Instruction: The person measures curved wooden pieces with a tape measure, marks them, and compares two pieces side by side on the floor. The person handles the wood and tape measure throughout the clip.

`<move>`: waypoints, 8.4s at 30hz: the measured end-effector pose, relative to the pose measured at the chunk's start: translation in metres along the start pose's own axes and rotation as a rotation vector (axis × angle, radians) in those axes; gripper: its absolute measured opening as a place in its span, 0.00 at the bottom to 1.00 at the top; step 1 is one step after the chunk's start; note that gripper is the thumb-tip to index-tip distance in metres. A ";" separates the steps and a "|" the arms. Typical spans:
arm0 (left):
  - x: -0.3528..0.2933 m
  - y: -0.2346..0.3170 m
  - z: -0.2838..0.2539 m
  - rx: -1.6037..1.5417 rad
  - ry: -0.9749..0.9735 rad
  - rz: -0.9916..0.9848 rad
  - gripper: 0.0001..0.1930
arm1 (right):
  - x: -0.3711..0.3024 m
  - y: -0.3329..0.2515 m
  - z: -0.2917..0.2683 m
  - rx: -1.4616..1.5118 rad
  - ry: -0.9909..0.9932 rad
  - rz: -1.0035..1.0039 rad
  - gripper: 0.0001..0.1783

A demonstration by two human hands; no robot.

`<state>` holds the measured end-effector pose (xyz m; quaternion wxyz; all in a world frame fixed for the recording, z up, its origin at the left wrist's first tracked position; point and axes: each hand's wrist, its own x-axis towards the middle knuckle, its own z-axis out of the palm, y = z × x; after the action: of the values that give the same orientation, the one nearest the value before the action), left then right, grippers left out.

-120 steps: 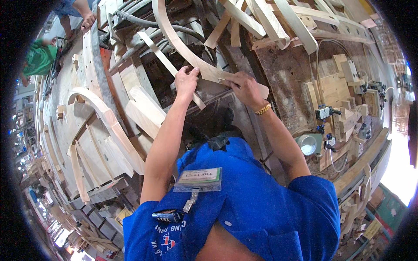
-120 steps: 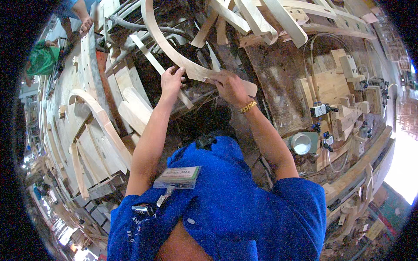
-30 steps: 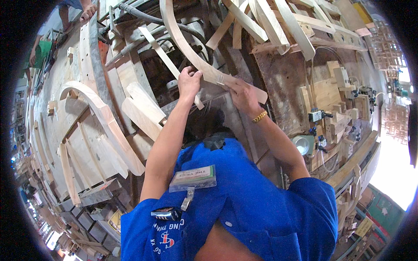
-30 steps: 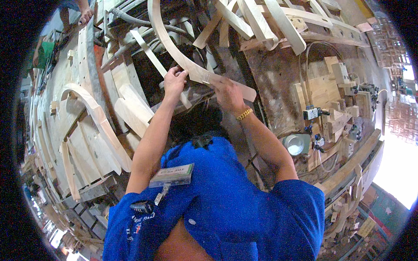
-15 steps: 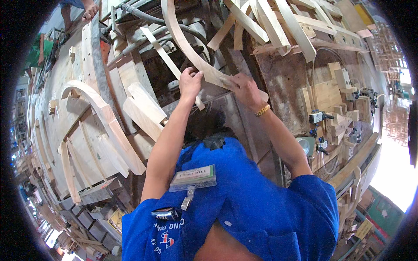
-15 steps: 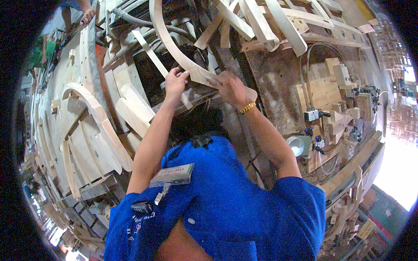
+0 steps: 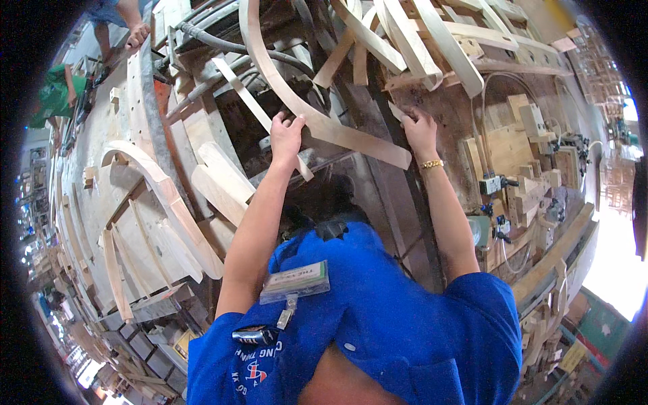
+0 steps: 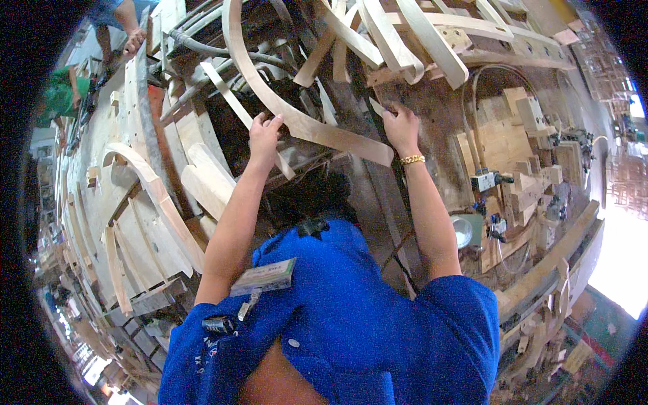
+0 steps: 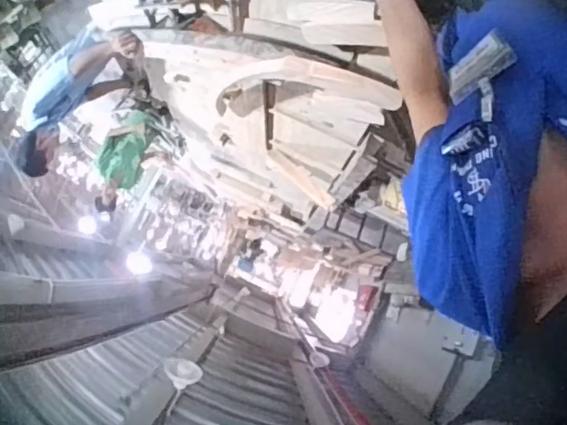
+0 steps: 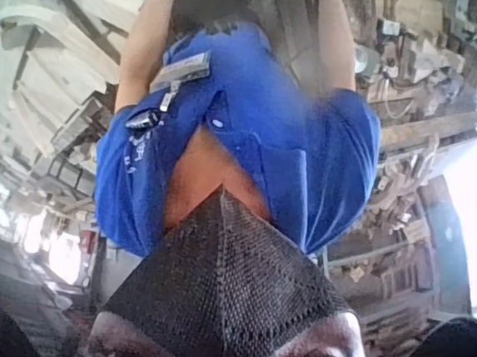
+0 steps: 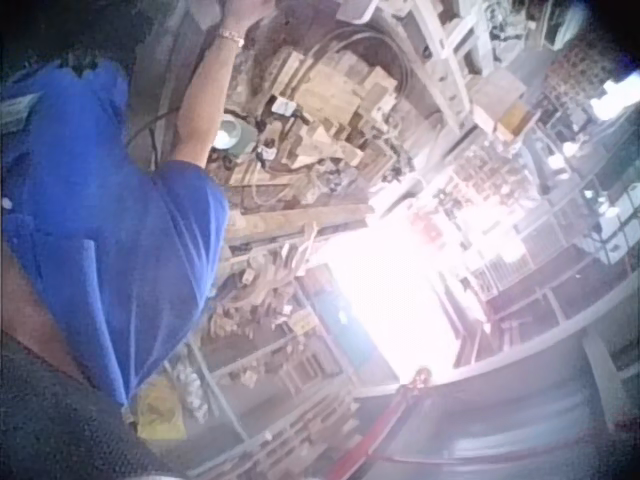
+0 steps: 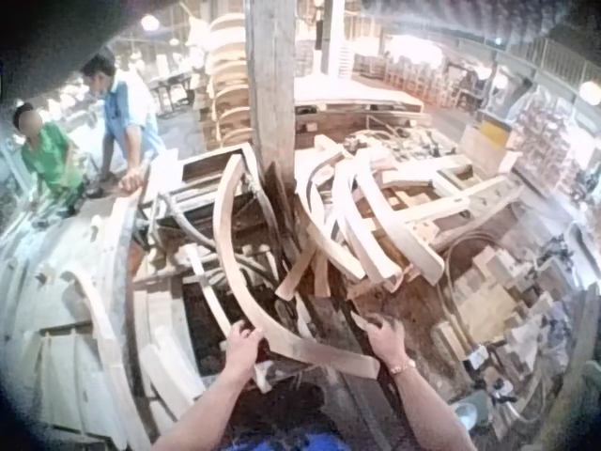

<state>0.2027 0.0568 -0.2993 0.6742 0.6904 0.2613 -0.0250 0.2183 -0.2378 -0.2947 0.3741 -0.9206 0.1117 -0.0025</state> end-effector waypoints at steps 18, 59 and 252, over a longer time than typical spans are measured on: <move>0.024 0.034 0.014 -0.658 0.196 0.131 0.12 | -0.011 -0.029 -0.010 -0.124 -0.985 -0.332 0.41; -0.551 -0.099 -0.334 -0.162 0.480 0.654 0.44 | -0.307 -0.137 0.055 0.124 -0.381 -1.620 0.23; -0.690 -1.278 -0.639 -0.197 1.819 -0.911 0.24 | -1.227 0.328 0.987 -0.427 -1.294 -1.658 0.30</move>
<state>-1.0993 0.3760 -1.1477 0.2007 0.2244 0.9127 0.2762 -0.9583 0.4678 -1.1343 0.0751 -0.5822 -0.7693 0.2522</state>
